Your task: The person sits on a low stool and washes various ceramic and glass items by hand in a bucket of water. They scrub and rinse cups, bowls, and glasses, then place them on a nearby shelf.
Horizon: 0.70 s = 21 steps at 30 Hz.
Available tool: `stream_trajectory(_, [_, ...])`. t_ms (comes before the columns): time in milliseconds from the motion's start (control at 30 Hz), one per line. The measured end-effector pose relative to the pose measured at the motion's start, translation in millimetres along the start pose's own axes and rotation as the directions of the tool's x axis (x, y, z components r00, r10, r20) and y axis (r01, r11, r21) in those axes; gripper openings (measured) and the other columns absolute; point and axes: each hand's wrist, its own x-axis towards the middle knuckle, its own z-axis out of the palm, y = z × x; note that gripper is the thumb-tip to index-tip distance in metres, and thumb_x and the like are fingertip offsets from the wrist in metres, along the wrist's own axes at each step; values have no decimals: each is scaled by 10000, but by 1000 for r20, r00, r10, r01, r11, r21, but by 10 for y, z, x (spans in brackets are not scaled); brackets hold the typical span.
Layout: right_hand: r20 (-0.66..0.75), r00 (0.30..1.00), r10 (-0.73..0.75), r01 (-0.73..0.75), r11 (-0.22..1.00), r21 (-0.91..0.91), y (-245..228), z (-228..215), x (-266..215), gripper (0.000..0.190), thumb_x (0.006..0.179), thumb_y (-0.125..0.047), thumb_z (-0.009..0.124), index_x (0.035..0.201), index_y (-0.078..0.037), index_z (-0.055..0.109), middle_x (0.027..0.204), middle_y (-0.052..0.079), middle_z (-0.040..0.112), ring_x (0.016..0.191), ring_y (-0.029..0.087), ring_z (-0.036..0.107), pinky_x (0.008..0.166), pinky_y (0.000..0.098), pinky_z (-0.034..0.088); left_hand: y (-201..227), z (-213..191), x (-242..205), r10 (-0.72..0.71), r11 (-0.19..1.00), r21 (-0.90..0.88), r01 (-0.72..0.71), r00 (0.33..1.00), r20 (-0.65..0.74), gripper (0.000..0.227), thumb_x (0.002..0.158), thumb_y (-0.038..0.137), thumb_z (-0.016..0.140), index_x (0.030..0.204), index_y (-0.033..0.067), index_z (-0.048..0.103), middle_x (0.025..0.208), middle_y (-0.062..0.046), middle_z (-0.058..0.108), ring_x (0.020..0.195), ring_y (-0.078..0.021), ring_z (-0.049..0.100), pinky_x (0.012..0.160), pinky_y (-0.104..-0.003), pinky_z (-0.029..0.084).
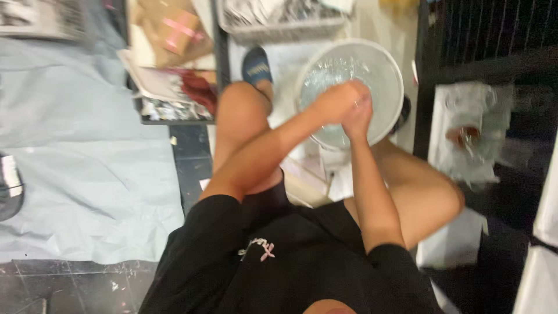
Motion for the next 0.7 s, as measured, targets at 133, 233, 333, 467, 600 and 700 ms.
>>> stream_trajectory(133, [-11,997,-75,69,959,-276,110,-64,-102,595,872,-215,765,1364,16,522,1262,127,650,1149,214,648,992,363,529,-95,333,-109,-105,986,154,70,967,234,312,753,299,729,709,-8,695,745,-264,686,704,-435,692,642,-519,567])
stream_trajectory(233, [10,987,160,-157,956,248,241,-92,-242,469,960,-216,716,1340,-14,529,1208,106,636,1104,196,638,969,348,558,-176,589,-212,-146,975,211,71,920,364,417,711,433,754,682,19,716,761,-234,712,742,-411,711,704,-515,575])
stream_trajectory(333, [-21,1000,-20,21,999,50,311,-81,-256,475,912,-122,713,1336,-5,535,1217,114,608,1111,204,612,948,341,538,-326,658,-191,-148,974,220,52,884,443,544,743,548,739,693,6,717,776,-224,718,767,-414,707,704,-513,575])
stream_trajectory(467, [2,1000,16,-16,986,-165,200,-107,-286,421,898,-31,704,1304,-39,595,1194,79,637,1094,176,635,935,318,539,-383,564,-150,54,977,168,-134,911,409,576,813,574,700,730,4,727,753,-238,702,726,-433,690,693,-513,572])
stream_trajectory(600, [67,983,172,-172,985,-15,124,-119,-240,534,810,-56,763,1317,-68,597,1182,46,678,1035,132,641,887,301,554,-384,598,-190,162,930,257,-262,921,354,554,879,522,645,733,-8,712,775,-223,693,719,-415,692,657,-515,566])
stream_trajectory(700, [50,992,119,-113,988,-104,42,-93,-191,602,711,-107,866,1251,-64,603,1183,82,662,1049,203,644,899,348,554,-433,643,-186,17,972,220,-83,958,286,458,874,461,623,744,38,743,777,-206,704,724,-414,688,661,-524,557])
